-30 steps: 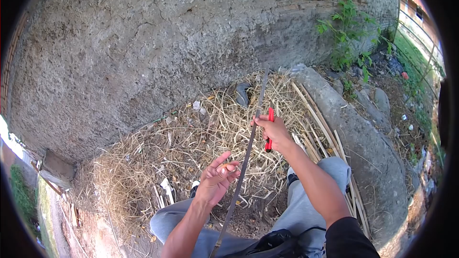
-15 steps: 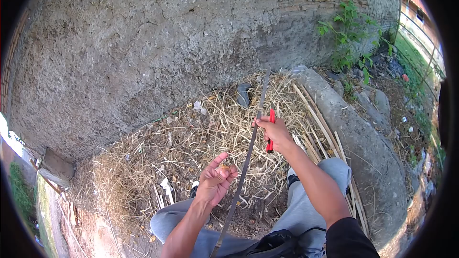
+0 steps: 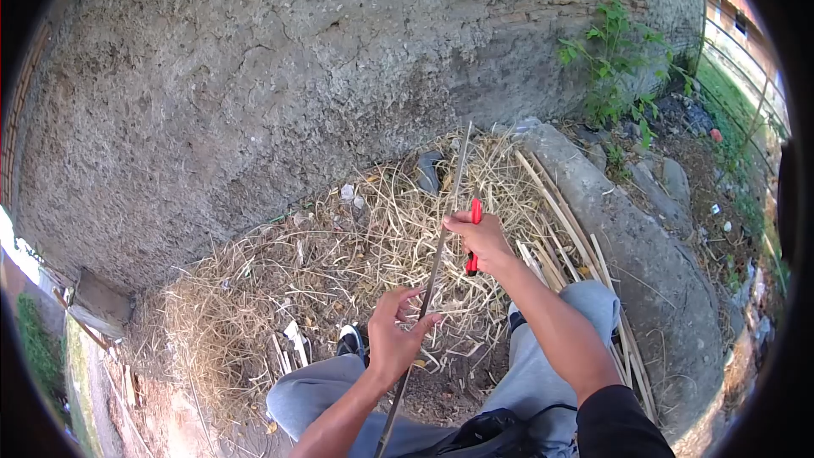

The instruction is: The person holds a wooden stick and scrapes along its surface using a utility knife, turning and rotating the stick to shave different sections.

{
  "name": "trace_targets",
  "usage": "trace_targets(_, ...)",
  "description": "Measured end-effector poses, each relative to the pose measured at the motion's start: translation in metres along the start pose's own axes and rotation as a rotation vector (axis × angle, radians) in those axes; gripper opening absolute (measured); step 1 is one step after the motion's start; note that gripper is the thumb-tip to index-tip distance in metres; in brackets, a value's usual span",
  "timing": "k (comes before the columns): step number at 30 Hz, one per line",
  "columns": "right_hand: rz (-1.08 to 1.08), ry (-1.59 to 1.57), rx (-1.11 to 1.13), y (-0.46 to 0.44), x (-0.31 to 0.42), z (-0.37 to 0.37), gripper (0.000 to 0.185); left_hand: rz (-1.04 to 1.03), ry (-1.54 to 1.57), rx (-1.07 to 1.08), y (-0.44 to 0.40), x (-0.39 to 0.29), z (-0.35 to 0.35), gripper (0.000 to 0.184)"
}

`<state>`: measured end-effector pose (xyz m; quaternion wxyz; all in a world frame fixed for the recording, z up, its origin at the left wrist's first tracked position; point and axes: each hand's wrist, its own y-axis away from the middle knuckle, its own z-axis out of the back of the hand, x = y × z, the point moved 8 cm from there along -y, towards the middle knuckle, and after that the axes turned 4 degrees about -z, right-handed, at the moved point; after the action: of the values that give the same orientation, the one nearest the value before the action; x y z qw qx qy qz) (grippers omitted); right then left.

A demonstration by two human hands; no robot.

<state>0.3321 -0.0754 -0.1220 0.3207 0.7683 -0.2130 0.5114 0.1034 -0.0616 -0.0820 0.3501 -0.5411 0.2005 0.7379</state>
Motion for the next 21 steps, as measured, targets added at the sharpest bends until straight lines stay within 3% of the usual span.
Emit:
trace_targets(3, -0.040, 0.111, 0.012, 0.001, -0.001, -0.002, 0.020, -0.024, -0.144, 0.007, -0.001, 0.001, 0.001, 0.037)
trace_targets(5, -0.025, 0.107, 0.043, 0.001, -0.003, -0.003, 0.023, 0.139, 0.331, 0.047, 0.001, 0.022, -0.006, 0.034)
trace_targets(8, -0.008, 0.005, 0.035, 0.001, 0.002, -0.003, 0.035, 0.268, 0.508, 0.065, 0.007, 0.030, -0.005, 0.034)
trace_targets(12, -0.010, -0.090, -0.036, 0.003, 0.011, 0.008, 0.034, 0.337, 0.475, 0.169, 0.015, 0.038, -0.006, 0.039)
trace_targets(17, 0.026, 0.044, 0.038, -0.005, 0.002, 0.005, 0.020, 0.485, 0.459, 0.411, 0.032, 0.048, -0.022, 0.041)
trace_targets(21, 0.009, 0.099, 0.028, 0.001, 0.000, -0.001, 0.014, 0.377, 0.275, 0.400, 0.018, 0.058, -0.022, 0.041)
